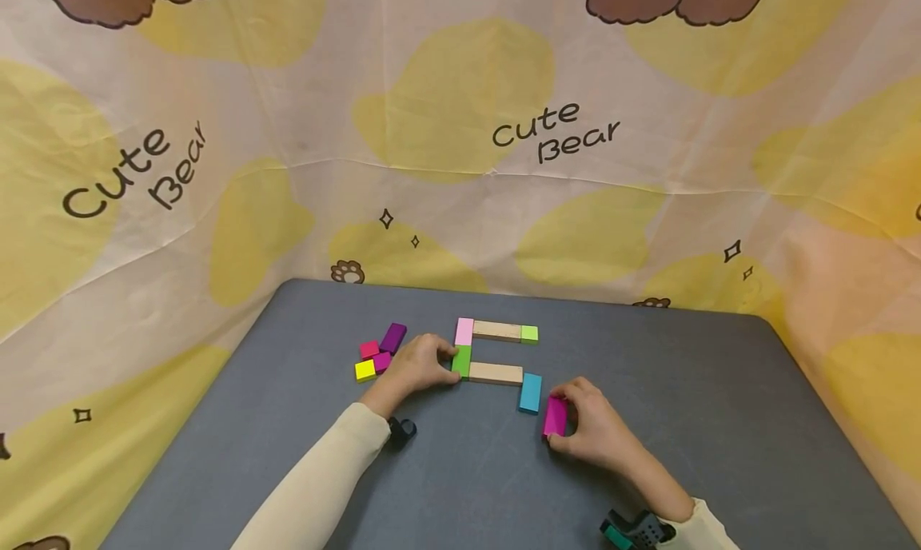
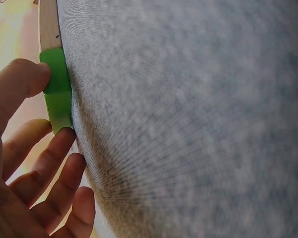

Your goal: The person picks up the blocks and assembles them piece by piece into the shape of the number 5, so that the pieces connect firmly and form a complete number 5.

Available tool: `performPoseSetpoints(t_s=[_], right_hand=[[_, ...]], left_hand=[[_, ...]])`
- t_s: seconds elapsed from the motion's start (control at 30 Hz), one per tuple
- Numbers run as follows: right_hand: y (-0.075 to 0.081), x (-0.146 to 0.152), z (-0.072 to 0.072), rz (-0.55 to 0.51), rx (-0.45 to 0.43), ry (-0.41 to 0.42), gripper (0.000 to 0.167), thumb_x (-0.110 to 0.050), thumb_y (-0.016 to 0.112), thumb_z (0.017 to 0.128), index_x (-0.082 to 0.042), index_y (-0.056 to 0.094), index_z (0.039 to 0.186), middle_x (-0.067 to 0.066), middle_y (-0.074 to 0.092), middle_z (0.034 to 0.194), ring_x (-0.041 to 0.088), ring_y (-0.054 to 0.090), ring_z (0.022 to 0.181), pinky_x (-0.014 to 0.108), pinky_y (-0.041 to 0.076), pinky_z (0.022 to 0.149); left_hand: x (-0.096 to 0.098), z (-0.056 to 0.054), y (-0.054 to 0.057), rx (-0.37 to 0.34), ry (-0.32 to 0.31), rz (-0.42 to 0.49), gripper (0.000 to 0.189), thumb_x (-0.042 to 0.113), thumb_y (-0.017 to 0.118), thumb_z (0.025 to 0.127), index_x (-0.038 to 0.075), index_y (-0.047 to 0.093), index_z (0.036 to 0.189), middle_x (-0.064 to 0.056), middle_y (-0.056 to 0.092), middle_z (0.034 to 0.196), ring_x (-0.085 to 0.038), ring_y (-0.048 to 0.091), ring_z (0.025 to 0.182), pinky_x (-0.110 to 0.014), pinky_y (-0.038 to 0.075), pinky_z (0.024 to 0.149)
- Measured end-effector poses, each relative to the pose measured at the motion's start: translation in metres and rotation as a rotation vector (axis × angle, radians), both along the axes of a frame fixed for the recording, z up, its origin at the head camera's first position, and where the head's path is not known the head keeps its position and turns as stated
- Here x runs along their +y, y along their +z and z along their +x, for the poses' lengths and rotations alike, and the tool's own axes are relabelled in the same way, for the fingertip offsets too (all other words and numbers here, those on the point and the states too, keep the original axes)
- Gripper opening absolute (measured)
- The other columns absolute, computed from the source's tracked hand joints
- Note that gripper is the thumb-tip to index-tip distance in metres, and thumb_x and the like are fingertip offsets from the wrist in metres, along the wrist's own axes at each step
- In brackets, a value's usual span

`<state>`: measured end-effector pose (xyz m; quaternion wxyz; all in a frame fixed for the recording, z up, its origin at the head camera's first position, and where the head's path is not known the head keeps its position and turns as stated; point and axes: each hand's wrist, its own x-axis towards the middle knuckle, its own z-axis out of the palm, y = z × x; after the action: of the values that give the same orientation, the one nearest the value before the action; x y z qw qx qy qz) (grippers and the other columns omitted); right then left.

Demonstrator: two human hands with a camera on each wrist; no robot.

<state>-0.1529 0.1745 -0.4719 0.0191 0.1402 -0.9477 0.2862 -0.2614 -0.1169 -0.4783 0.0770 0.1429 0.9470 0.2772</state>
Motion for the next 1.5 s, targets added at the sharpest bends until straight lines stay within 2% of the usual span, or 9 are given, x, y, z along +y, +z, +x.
performPoseSetpoints(t_s=[0.33,0.73,1.17,1.37,1.5], right_hand=[[-0.001,-0.02,0.003,0.007,-0.024,0.024,0.052,-0.021,0.087,0.059,-0.01,0.067,0.106,-0.003,0.056,0.093,0.013,0.048,0.085,0.025,0.044,0.068],[-0.007,-0.037,0.009,0.016,0.062,0.118,0.05,-0.023,0.085,0.057,-0.009,0.067,0.102,-0.003,0.058,0.096,0.013,0.047,0.087,0.026,0.044,0.071],[-0.012,-0.045,0.011,0.071,0.099,0.105,0.051,-0.025,0.085,0.056,-0.009,0.068,0.1,-0.003,0.058,0.093,0.011,0.045,0.083,0.025,0.043,0.068],[-0.011,-0.044,0.011,0.088,0.106,0.097,0.051,-0.028,0.087,0.059,-0.008,0.069,0.103,-0.003,0.058,0.094,0.011,0.044,0.082,0.025,0.043,0.068],[-0.008,-0.04,0.011,0.084,0.107,0.097,0.047,-0.027,0.086,0.061,-0.01,0.07,0.102,-0.003,0.059,0.093,0.011,0.047,0.084,0.028,0.045,0.071]], left_hand=[[0.0,0.002,0.002,0.01,0.003,-0.004,0.047,0.033,0.083,0.072,0.014,0.072,0.115,0.0,0.071,0.105,-0.013,0.056,0.088,-0.035,0.05,0.085],[0.001,0.002,0.003,0.012,0.0,-0.01,0.048,0.032,0.082,0.072,0.014,0.072,0.115,0.0,0.071,0.104,-0.013,0.057,0.088,-0.035,0.05,0.084],[-0.001,0.002,0.001,0.011,-0.004,-0.002,0.048,0.033,0.083,0.072,0.014,0.072,0.115,0.0,0.071,0.103,-0.012,0.057,0.086,-0.034,0.05,0.083],[-0.001,0.002,0.0,0.04,-0.013,-0.005,0.049,0.033,0.083,0.071,0.013,0.073,0.114,0.001,0.072,0.103,-0.011,0.06,0.089,-0.035,0.05,0.082],[-0.001,0.001,0.0,0.033,-0.013,-0.002,0.049,0.034,0.083,0.071,0.014,0.072,0.115,0.001,0.072,0.104,-0.011,0.06,0.089,-0.035,0.051,0.083]])
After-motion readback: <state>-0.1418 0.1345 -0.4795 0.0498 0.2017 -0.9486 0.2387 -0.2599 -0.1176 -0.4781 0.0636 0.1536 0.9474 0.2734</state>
